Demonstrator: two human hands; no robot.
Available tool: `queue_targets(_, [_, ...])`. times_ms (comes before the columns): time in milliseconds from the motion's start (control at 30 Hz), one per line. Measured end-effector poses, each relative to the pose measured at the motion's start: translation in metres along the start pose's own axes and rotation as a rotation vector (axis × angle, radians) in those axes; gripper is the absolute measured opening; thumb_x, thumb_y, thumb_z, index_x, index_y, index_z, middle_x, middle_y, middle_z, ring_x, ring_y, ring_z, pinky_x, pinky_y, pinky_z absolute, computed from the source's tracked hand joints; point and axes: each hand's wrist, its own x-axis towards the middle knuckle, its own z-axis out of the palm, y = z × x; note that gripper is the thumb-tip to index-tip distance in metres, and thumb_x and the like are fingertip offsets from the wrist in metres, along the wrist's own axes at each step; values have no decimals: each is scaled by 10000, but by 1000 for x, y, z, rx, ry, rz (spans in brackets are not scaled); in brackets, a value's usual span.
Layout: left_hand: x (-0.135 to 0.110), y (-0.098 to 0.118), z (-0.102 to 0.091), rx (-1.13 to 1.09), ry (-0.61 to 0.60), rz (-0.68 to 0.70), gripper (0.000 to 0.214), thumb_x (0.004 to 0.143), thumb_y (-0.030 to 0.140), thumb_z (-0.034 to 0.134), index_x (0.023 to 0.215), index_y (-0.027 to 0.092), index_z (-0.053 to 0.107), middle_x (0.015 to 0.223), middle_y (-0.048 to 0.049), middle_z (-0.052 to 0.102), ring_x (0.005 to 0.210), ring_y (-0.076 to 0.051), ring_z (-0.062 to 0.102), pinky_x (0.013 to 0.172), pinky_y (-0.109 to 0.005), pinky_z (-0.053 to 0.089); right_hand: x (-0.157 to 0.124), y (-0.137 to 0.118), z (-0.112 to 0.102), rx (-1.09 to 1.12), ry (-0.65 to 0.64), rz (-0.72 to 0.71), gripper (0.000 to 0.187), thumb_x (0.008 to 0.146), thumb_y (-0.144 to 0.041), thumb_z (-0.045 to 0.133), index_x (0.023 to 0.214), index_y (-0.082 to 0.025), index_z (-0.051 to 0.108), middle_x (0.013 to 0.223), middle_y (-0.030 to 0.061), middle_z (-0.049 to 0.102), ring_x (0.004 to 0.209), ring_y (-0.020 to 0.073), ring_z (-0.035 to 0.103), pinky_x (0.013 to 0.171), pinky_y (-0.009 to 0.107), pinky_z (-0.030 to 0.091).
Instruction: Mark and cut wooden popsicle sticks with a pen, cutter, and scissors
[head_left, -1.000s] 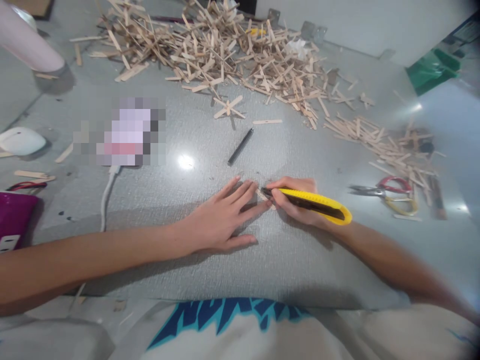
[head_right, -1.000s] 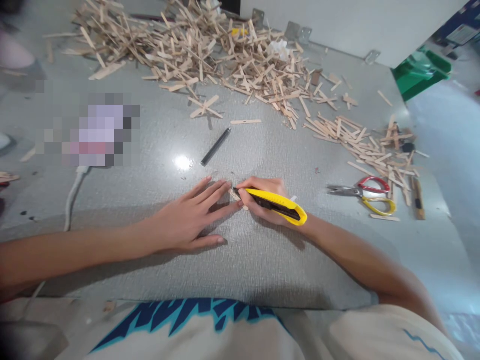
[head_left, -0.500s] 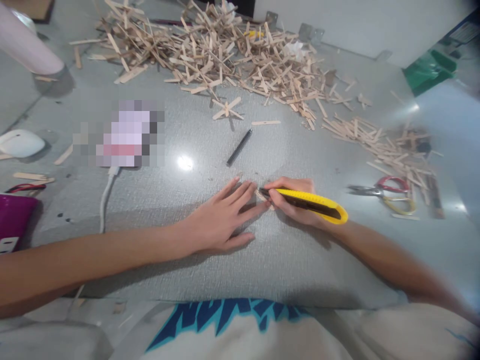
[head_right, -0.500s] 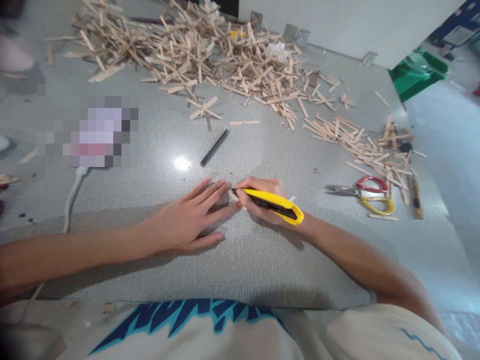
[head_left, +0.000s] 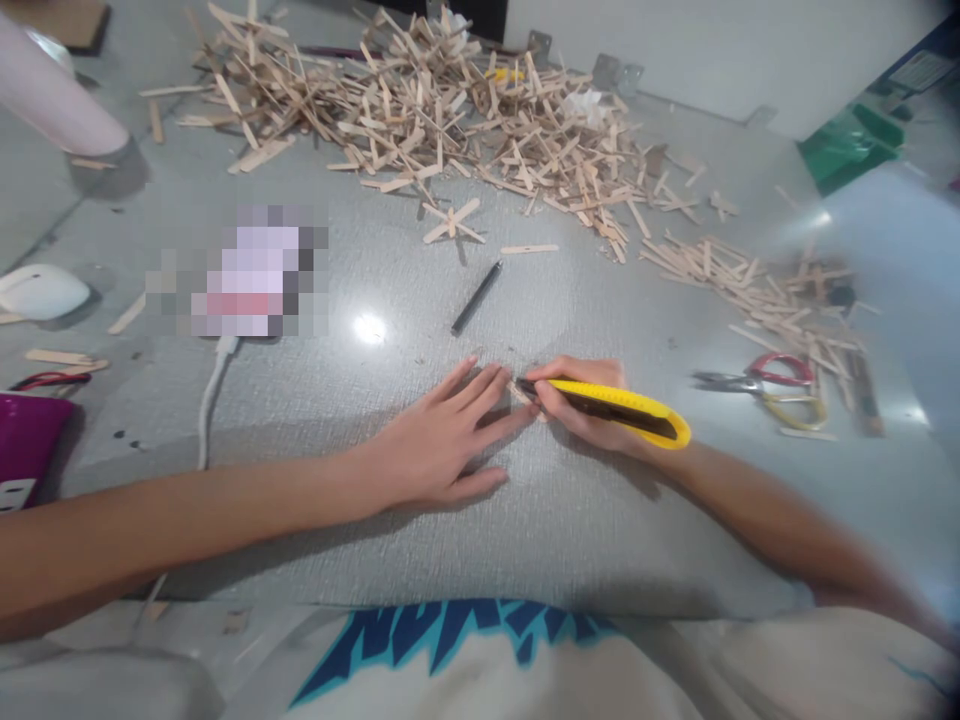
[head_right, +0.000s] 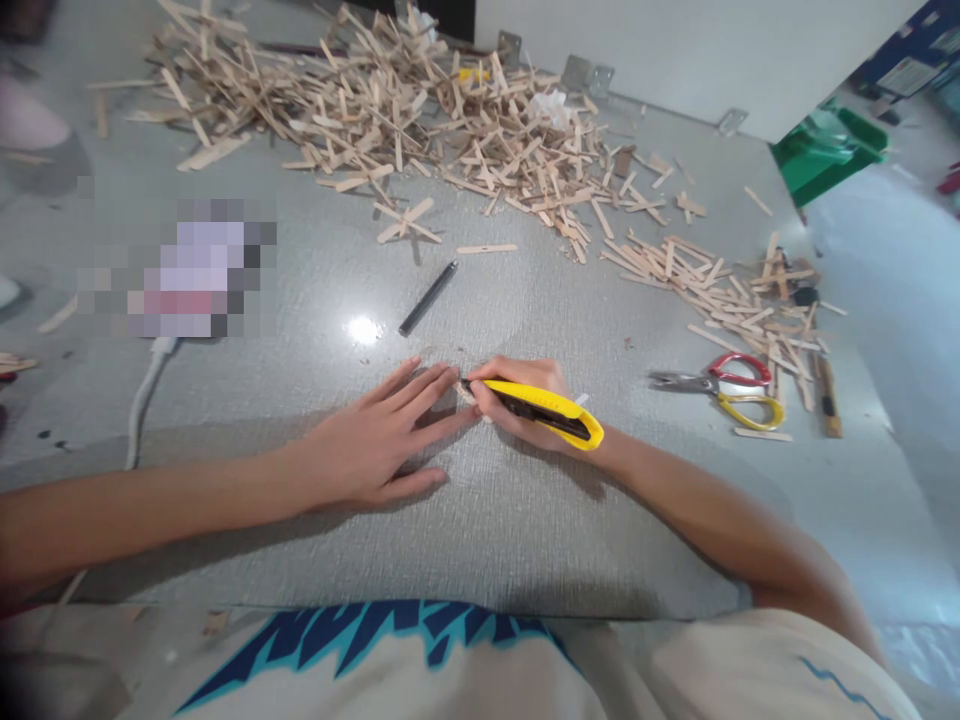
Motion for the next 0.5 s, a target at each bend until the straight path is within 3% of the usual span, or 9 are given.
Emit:
queue_targets(167, [-1, -1, 1, -29, -2, -7, 846, 1141, 623, 536, 1802, 152, 297, 1792, -290, 385, 1693, -492, 333, 1365, -714, 264, 0, 1, 1, -10, -17, -44, 140, 1091, -245, 640, 1041, -214, 767, 794, -7, 786, 622, 127, 693, 643, 267, 560])
queue_targets(300, [-1, 0, -1, -13, -19, -25, 785, 1148, 664, 494, 1792, 248, 329, 1837, -231, 331, 1708, -472, 309, 1372, -736, 214, 1, 1, -1, -24, -44, -62, 169, 1117, -279, 606, 1043, -240, 753, 835, 12, 787, 661, 160, 704, 655, 306, 584])
queue_targets(500, [0, 2, -4, 37, -54, -19, 736, 1171, 636, 433, 1765, 209, 357, 1796, -275, 377, 1687, -497, 338, 1327, -798, 240, 1, -1, -3, -43, -66, -70, 138, 1110, -237, 604, 1047, -249, 727, 793, -11, 744, 627, 151, 669, 639, 309, 554])
